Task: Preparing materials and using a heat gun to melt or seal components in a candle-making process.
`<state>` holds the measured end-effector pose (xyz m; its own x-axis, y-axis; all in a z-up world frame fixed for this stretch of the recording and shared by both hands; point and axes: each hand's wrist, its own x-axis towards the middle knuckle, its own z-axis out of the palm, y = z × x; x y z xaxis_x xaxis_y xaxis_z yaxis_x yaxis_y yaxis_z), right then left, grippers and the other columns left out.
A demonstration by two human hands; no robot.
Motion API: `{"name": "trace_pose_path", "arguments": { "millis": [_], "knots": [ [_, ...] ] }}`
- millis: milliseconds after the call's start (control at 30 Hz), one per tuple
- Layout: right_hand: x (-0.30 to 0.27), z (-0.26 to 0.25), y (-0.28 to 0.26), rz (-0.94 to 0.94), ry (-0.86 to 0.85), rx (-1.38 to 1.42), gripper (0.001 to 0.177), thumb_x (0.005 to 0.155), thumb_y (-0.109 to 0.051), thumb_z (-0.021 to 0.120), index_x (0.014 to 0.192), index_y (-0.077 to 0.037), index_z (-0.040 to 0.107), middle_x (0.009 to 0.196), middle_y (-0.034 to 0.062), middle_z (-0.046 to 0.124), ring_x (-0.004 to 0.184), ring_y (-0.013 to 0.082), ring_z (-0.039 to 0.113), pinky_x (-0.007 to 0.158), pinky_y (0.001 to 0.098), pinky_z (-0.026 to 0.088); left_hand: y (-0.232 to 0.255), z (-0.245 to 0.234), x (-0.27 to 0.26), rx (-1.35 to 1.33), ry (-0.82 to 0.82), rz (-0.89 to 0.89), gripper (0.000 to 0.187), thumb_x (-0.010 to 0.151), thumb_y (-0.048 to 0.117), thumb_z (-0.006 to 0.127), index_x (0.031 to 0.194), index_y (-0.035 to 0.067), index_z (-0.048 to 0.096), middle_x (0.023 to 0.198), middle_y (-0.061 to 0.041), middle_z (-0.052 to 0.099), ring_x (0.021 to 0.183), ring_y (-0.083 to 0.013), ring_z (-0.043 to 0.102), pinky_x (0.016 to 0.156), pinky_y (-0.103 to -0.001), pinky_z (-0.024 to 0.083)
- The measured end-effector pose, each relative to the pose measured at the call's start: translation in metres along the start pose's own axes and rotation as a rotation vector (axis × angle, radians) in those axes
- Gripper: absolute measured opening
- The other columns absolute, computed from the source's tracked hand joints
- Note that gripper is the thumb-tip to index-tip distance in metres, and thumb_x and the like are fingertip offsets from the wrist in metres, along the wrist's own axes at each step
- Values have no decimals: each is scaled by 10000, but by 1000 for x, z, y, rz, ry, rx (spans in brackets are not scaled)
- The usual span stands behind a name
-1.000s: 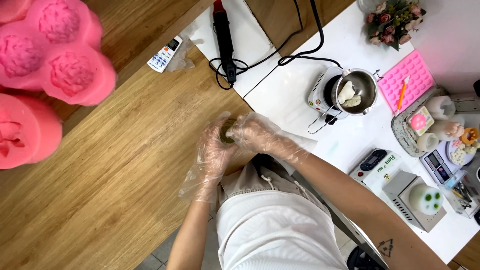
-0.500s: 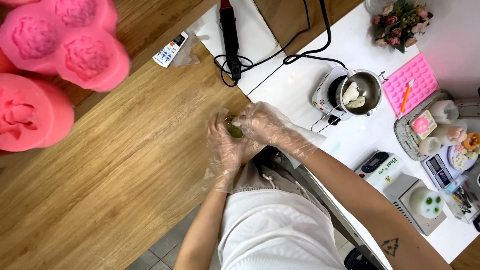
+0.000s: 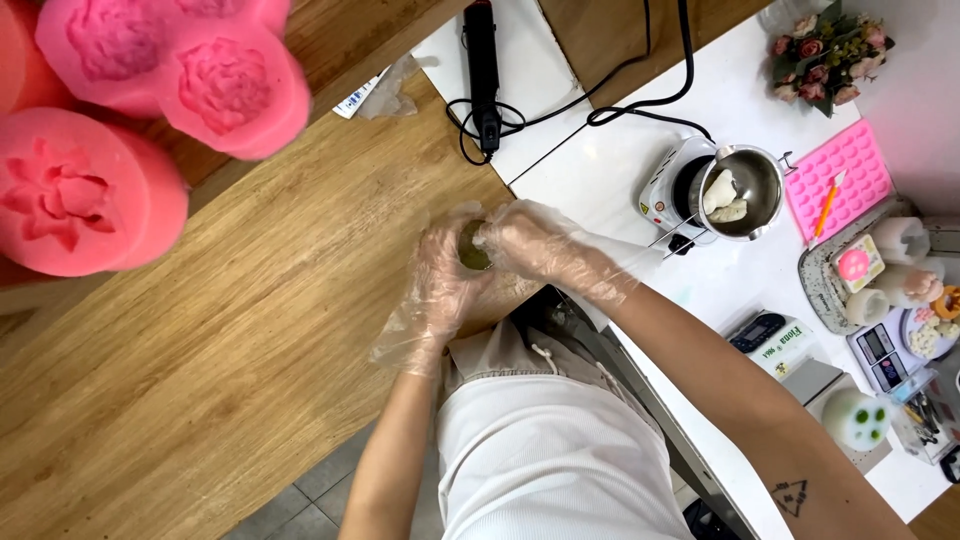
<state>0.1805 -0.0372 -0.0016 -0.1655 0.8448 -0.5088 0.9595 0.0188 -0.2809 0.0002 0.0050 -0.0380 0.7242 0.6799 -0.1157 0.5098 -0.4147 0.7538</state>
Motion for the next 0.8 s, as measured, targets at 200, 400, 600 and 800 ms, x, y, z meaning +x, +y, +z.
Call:
{"name": "trace_pose_path", "arguments": {
  "millis": [200, 400, 600, 800],
  "knots": [
    [10, 46, 25, -122, 249, 190, 140, 896, -40, 717, 1020, -106, 717, 864, 63, 712, 799, 188, 703, 777, 329, 622, 10, 0, 0, -113, 116, -82, 900, 654, 255, 934, 1429, 191, 481, 1622, -144, 331, 1466, -407, 326, 1206, -595, 210],
    [-6, 21, 8, -100, 302, 333, 284, 813, -54, 763, 1092, -94, 727, 889, 93, 695, 777, 217, 694, 711, 328, 621, 14, -3, 1, -157, 76, -98, 881, 659, 221, 945, 1425, 215, 510, 1643, -109, 321, 1486, -369, 341, 1196, -611, 217],
    [9, 39, 22, -57, 257, 611, 115, 953, -97, 740, 1066, -82, 727, 956, 114, 676, 828, 213, 706, 735, 328, 624, 13, -3, -2, -166, 132, -98, 847, 670, 268, 935, 1420, 226, 544, 1659, -88, 318, 1471, -309, 422, 1185, -535, 363],
    [23, 28, 30, -181, 128, 202, 107, 893, -87, 763, 996, -63, 744, 879, 122, 707, 795, 229, 701, 778, 363, 602, 22, -19, 4, -127, 45, -110, 867, 690, 316, 921, 1454, 240, 520, 1658, -68, 340, 1467, -326, 397, 1191, -529, 347]
  ]
}}
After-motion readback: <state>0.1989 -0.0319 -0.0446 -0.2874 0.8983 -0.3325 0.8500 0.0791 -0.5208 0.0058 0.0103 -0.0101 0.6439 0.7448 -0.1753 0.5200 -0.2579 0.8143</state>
